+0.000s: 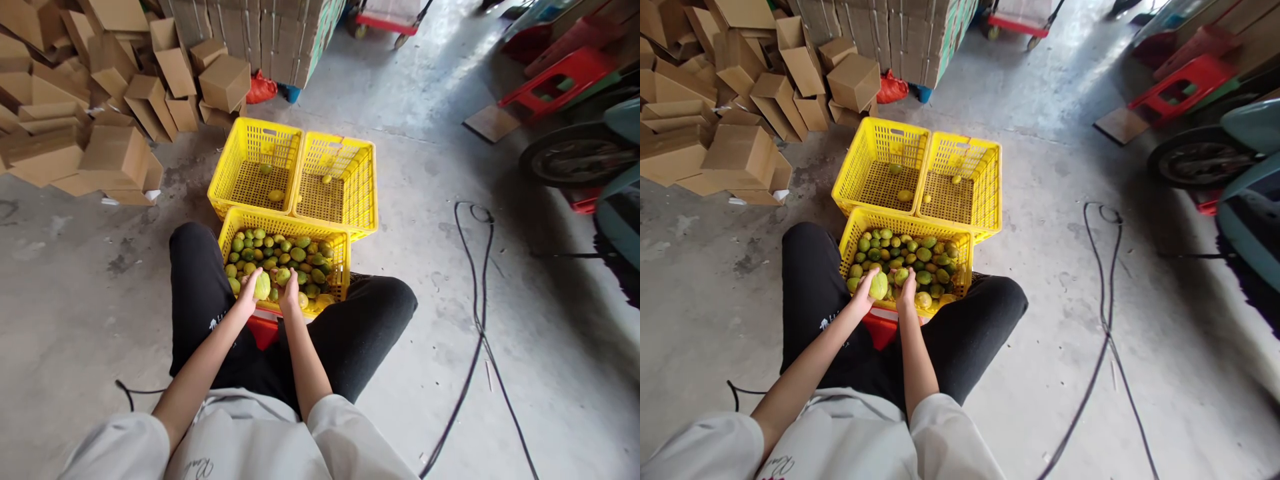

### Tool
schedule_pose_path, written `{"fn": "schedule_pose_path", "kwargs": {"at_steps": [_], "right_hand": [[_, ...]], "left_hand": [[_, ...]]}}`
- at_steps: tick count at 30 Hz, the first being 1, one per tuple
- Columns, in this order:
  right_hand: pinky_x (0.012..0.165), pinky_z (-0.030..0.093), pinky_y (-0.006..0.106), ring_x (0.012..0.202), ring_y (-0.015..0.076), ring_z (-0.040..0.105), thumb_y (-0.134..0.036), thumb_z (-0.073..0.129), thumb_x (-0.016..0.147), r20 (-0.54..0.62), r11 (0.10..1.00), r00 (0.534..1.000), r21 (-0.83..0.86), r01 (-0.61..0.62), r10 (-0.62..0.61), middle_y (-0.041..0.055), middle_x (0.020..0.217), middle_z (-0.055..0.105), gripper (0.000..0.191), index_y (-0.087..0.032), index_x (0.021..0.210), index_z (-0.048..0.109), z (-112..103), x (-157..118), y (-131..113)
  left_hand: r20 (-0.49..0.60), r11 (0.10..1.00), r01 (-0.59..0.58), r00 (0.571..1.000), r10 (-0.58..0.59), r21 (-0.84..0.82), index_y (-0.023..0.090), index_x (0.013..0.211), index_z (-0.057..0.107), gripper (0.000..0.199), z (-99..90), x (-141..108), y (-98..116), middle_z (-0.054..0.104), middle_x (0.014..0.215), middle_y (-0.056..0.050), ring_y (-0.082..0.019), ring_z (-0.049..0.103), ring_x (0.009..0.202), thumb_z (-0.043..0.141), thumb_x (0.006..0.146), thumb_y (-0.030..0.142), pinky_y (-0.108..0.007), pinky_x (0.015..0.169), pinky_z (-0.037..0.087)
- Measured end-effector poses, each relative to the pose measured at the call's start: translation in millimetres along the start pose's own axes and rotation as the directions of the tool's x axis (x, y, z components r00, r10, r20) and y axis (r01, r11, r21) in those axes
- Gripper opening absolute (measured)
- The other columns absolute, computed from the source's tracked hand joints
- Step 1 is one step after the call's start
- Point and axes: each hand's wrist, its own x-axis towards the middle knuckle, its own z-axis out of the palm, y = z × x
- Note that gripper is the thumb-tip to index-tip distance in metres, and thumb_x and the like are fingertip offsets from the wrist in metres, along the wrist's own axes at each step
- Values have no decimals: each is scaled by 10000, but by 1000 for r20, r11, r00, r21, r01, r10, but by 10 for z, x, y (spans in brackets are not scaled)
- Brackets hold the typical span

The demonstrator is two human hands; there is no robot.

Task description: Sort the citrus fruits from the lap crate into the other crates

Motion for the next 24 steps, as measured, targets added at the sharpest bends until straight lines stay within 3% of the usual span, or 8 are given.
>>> {"fn": "schedule_pose_path", "kwargs": {"at_steps": [5, 9, 13, 17, 21, 24], "right_hand": [[553, 495, 243, 645, 145, 608, -419, 485, 874, -2, 999, 1000, 40, 7, -7, -12, 709, 628, 238, -216, 805, 586, 10, -9, 24], [574, 521, 283, 605, 160, 617, -469, 468, 901, 54, 999, 998, 51, -14, 11, -3, 695, 621, 285, -206, 877, 575, 22, -24, 0], [653, 563, 299, 664, 163, 651, -450, 672, 764, 96, 997, 995, 76, 20, -28, -5, 758, 634, 286, -201, 870, 578, 33, -16, -6], [717, 577, 304, 735, 173, 680, -374, 783, 629, 137, 996, 987, 52, 79, -85, -16, 797, 650, 384, -206, 913, 587, 23, -15, 11], [650, 565, 316, 714, 196, 677, -495, 682, 723, 134, 996, 988, 65, 67, -76, -12, 708, 649, 345, -229, 907, 563, 9, -15, 27], [619, 549, 320, 690, 208, 662, -602, 585, 787, 120, 997, 993, 77, 15, -24, 24, 655, 646, 379, -224, 784, 556, 14, -5, 38]], "left_hand": [[-35, 996, 57, 998, -59, -62, 192, 855, 560, 224, 32, -40, 69, 608, 664, 5, -144, 642, 594, 650, 894, 393, -226, 561, 549], [-43, 986, 150, 987, -153, -68, 172, 890, 615, 303, 19, 14, 56, 650, 691, -41, -185, 695, 675, 528, 957, 454, -244, 569, 563], [-125, 981, 179, 974, -187, -75, 174, 895, 625, 322, 22, 36, 57, 659, 689, -50, -190, 712, 703, 414, 1009, 388, -244, 564, 562], [-110, 984, 162, 979, -170, -74, 182, 885, 609, 280, 41, 5, 67, 645, 672, -35, -184, 711, 705, 468, 995, 398, -226, 548, 560], [-49, 997, 66, 997, -68, -38, 182, 865, 586, 181, 51, -32, 48, 656, 727, -12, -146, 679, 664, 676, 888, 338, -210, 565, 555], [-38, 1000, 12, 999, -13, -26, 195, 875, 558, 267, 50, -37, 19, 659, 776, 12, -119, 663, 661, 800, 764, 214, -192, 575, 542]]}}
